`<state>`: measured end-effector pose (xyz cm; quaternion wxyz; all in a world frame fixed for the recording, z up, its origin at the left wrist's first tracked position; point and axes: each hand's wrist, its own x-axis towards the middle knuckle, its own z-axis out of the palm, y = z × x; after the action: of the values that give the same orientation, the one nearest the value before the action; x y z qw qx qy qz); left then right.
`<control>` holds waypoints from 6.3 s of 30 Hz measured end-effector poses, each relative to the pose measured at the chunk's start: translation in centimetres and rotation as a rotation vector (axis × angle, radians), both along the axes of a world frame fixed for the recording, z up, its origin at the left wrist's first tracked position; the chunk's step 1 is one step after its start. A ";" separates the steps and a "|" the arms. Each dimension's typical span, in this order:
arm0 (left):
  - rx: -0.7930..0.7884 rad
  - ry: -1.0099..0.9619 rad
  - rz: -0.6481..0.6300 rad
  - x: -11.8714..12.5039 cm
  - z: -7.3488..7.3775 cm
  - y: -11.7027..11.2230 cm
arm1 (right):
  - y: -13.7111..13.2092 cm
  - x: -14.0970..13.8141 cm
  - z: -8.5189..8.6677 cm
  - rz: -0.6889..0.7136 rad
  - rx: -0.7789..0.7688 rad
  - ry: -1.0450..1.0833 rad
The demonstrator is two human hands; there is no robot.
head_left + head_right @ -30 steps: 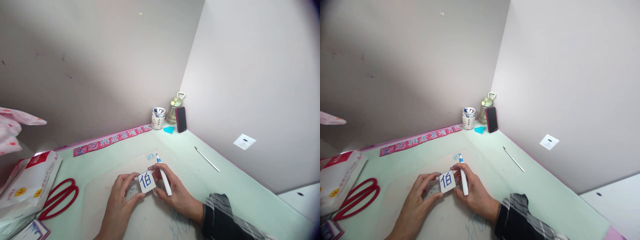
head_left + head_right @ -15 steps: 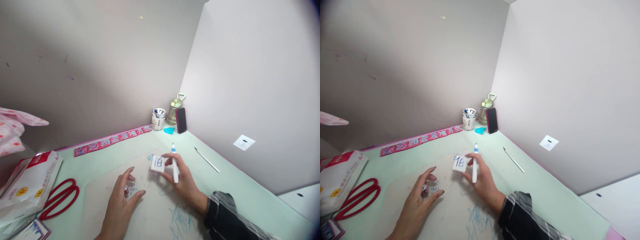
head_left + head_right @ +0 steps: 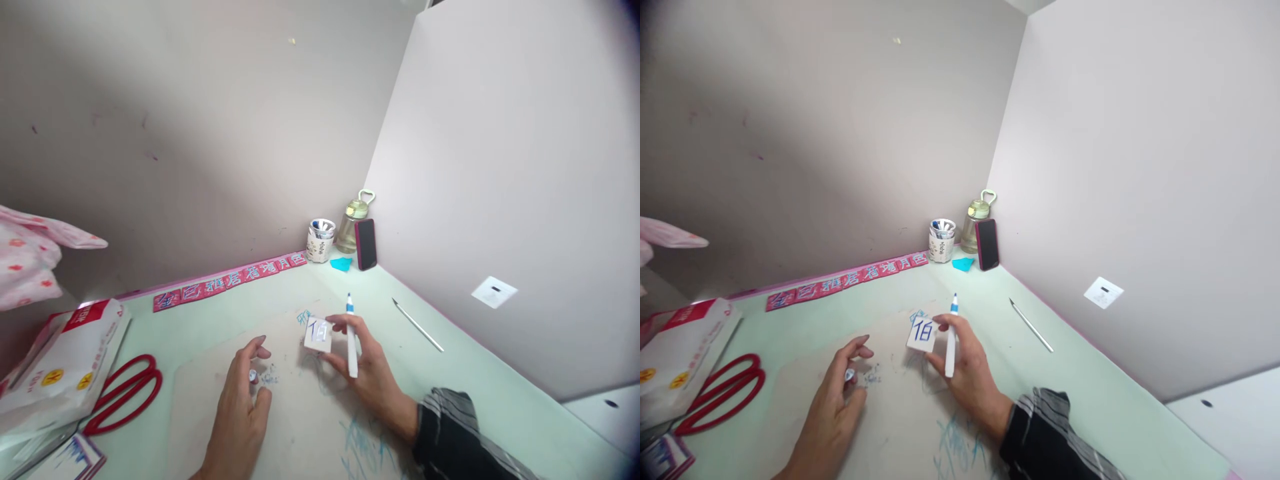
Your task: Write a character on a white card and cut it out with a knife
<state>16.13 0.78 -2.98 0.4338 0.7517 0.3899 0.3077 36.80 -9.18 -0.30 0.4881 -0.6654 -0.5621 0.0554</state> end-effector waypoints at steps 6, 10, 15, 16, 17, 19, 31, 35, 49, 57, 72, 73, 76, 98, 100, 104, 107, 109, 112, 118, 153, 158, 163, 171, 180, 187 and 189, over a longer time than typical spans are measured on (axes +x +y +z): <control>-0.058 -0.087 0.098 -0.2 0.4 0.3 | -0.2 -0.5 -0.4 0.211 -0.140 0.011; -0.182 -0.196 0.153 0.1 1.3 0.3 | -0.7 -0.7 0.3 0.181 -0.115 0.080; -0.235 -0.171 0.090 0.2 1.4 0.0 | -1.4 -1.1 1.8 0.196 0.039 0.042; -0.217 -0.138 0.068 0.1 1.3 0.0 | -1.6 -1.3 2.0 0.185 0.062 0.023; -0.195 -0.107 0.038 0.0 1.2 -0.1 | -1.8 -1.6 2.3 0.174 0.077 0.015; -0.150 -0.061 -0.030 0.0 0.9 -0.2 | -2.1 -2.3 2.7 0.152 0.071 0.048; 0.072 0.029 -0.223 0.0 0.5 -0.6 | -2.4 -4.3 3.2 0.286 0.023 0.070; 0.316 0.017 -0.294 0.1 0.0 -0.8 | -2.1 -4.4 2.8 0.262 -0.045 0.137; 0.672 0.040 -0.301 -0.1 -1.1 -0.8 | -0.7 -5.4 1.5 0.241 -0.131 0.831; 0.633 -0.018 -0.253 0.5 -0.8 -1.0 | -0.2 -4.8 1.5 0.260 -0.140 0.780; -0.100 -0.043 0.090 0.4 1.1 -0.2 | -0.6 4.7 1.6 -0.246 -0.057 -0.285; -0.108 -0.044 0.080 0.4 1.0 -0.1 | -0.4 5.2 0.9 -0.220 -0.098 -0.338; -0.111 -0.036 0.059 0.5 1.0 -0.1 | -0.1 5.9 -0.6 -0.168 -0.187 -0.417; 0.102 0.147 -0.155 1.0 -0.6 -0.3 | 0.3 8.1 -1.7 -0.334 -0.209 -0.503; 0.135 0.187 -0.197 1.0 -0.9 -0.3 | 0.3 8.2 -1.8 -0.311 -0.225 -0.507; 0.137 0.181 -0.215 0.9 -0.9 -0.2 | 0.2 8.1 -1.7 -0.336 -0.206 -0.493; 0.111 0.151 -0.200 0.9 -0.4 -0.3 | 0.2 8.3 -1.3 -0.372 -0.191 -0.489; 0.111 0.135 -0.197 0.9 -0.2 -0.3 | 0.1 8.6 -1.2 -0.365 -0.212 -0.500; 0.122 0.123 -0.176 0.9 -0.3 -0.3 | -0.2 9.1 -1.3 -0.330 -0.273 -0.527; 0.144 0.114 -0.150 1.0 -1.0 -0.1 | -0.4 9.6 -1.5 -0.345 -0.336 -0.547; 0.408 0.207 -0.111 1.3 -0.8 -0.7 | -3.7 10.2 4.8 -0.384 -0.241 0.065; 0.412 0.216 -0.115 1.4 -0.5 -0.7 | -3.0 6.9 4.7 -0.152 0.035 0.417; 0.408 0.239 -0.137 1.4 -0.3 -0.8 | -2.1 4.2 4.5 -0.111 0.204 0.493; 0.423 0.234 -0.116 1.4 -0.3 -0.7 | -1.2 -0.9 2.9 -0.157 0.105 0.077; 0.470 0.217 -0.114 1.3 -1.4 -0.6 | -0.9 -2.2 1.3 0.095 0.007 0.103; 0.561 0.210 -0.106 1.4 -2.0 -0.4 | -0.8 -1.6 0.4 0.127 -0.080 0.241; 0.590 0.209 -0.109 1.5 -2.1 -0.4 | -0.8 -1.6 0.6 0.159 -0.071 0.247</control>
<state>17.59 0.35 -5.11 0.1703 0.8926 0.2853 0.3048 35.22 -10.03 0.35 0.5239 -0.6235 -0.5464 0.1953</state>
